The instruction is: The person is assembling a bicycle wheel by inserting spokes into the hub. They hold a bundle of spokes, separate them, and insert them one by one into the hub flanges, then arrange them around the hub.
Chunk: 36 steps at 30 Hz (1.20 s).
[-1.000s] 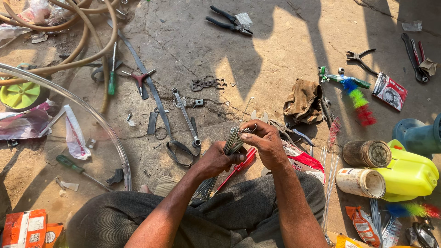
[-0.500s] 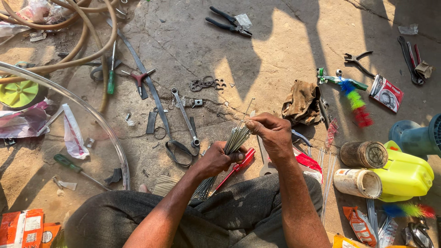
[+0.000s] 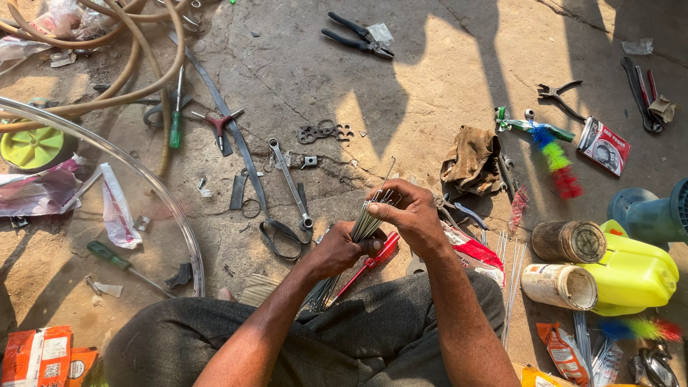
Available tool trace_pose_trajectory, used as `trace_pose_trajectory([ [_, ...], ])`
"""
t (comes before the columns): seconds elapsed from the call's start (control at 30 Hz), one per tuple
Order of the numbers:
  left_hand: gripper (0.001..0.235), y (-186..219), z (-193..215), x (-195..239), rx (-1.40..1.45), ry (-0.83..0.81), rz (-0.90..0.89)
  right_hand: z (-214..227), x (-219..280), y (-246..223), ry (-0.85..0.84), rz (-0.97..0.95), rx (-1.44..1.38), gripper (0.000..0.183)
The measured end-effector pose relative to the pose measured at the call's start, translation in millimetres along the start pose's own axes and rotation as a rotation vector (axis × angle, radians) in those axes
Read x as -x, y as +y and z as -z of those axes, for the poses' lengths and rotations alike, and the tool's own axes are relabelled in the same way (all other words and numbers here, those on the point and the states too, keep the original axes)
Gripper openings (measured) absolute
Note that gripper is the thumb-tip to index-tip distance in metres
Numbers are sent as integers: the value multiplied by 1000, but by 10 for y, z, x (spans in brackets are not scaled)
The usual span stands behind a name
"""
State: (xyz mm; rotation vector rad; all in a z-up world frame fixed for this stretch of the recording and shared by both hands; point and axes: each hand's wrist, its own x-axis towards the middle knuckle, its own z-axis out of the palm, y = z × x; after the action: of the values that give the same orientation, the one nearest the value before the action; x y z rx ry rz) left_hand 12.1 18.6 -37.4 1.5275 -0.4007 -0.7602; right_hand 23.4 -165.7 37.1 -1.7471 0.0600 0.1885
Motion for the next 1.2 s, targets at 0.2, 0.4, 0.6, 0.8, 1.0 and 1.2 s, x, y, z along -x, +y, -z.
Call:
trace_pose_trajectory([
  [0.2,49,55,-13,14,20,-12,51,0,-48,-46,60,59,-208,16],
  [0.4,52,112,-1,7,5,-14,72,-3,-41,-41,-12,-82,25,17],
  [0.6,57,102,-36,11,16,11,124,9,-56,86,-31,-13,-192,20],
  [0.8,48,5,-46,-42,39,104,173,-50,-8,17,-69,-9,-228,66],
  [1.0,37,-45,-10,-59,106,128,176,25,2,108,-95,23,-355,78],
  [1.2,39,-48,-19,-96,115,77,152,142,1,365,-44,31,-213,43],
])
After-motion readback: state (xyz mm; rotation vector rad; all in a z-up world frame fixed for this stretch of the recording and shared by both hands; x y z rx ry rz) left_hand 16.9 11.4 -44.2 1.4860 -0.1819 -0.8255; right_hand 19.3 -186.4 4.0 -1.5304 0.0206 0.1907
